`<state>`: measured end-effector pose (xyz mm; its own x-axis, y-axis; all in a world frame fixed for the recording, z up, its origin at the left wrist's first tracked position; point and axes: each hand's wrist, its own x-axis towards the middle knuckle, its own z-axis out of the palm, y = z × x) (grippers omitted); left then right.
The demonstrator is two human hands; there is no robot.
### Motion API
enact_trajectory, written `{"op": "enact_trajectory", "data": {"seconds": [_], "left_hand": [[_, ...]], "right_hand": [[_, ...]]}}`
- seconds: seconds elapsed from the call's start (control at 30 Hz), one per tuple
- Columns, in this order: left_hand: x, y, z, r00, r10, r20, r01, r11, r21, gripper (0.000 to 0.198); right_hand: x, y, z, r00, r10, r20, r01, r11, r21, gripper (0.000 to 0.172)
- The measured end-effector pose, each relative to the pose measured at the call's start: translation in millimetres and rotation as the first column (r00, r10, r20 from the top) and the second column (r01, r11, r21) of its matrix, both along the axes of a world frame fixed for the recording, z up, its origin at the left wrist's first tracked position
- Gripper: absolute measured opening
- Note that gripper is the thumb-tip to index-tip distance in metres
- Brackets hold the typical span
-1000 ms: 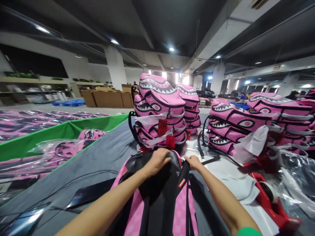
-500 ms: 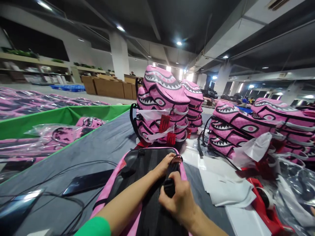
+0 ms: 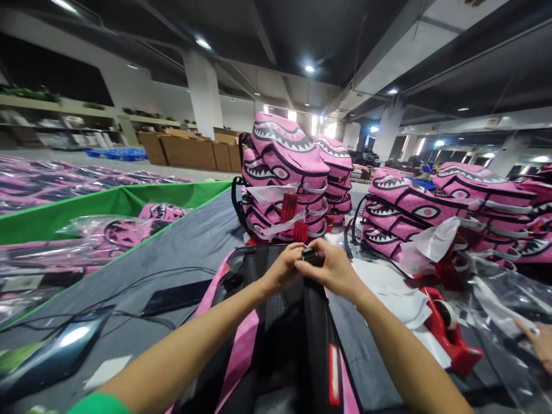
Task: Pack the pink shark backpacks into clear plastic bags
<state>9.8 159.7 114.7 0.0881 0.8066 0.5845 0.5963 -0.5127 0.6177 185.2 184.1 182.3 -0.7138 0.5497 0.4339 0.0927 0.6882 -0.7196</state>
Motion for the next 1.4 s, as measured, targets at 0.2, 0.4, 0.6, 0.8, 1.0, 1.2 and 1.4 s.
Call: {"op": "enact_trajectory", "data": {"seconds": [0.2,0.4,0.6,0.8,1.0,1.2,1.4], "left_hand": [[10.8,-46.4,-34.6,0.956,0.178,0.235,-0.14,0.975,-0.171,0.024],[60.3,-95.9,-115.1,0.39,0.386,0.836,0.264,0.823,-0.503,0.048],[14.0,-120.3,-90.0,0.817,0.264,0.513,0.184,0.724,-0.665,0.041],[-103.2,-84.8,-31.6,0.712,0.648,-0.272,-0.696,0.599,-0.395,0.043],[-180.7,4.4,-69.9,0.638,0.684,-0.355,-0.768,0.528,-0.363,0.048],[-162.0,-4.1,-93.5,0.693,0.627,-0.356,-0.699,0.704,-0.122,0.045],[-146.9,-39.3,-112.3,0.738,0.564,-0.37,-0.619,0.785,-0.038,0.048]], "right_hand": [[-26.9,58.1,3.8,0.975,0.131,0.177,-0.119,0.99,-0.075,0.051],[-100.0,104.1,-62.6,0.786,-0.302,0.539,-0.016,0.862,0.506,0.037],[-126.6,150.2,-109.8,0.808,-0.209,0.551,-0.05,0.907,0.417,0.058],[-125.0,180.9,-150.0,0.914,0.012,0.405,-0.077,0.987,0.144,0.064],[-127.7,165.4,-176.7,0.993,-0.036,0.111,-0.015,0.902,0.432,0.044],[-121.6,149.4,-194.5,0.992,-0.092,-0.083,0.123,0.793,0.597,0.036],[-101.6,106.6,-204.5,0.98,-0.197,0.003,0.156,0.782,0.603,0.034]]}}
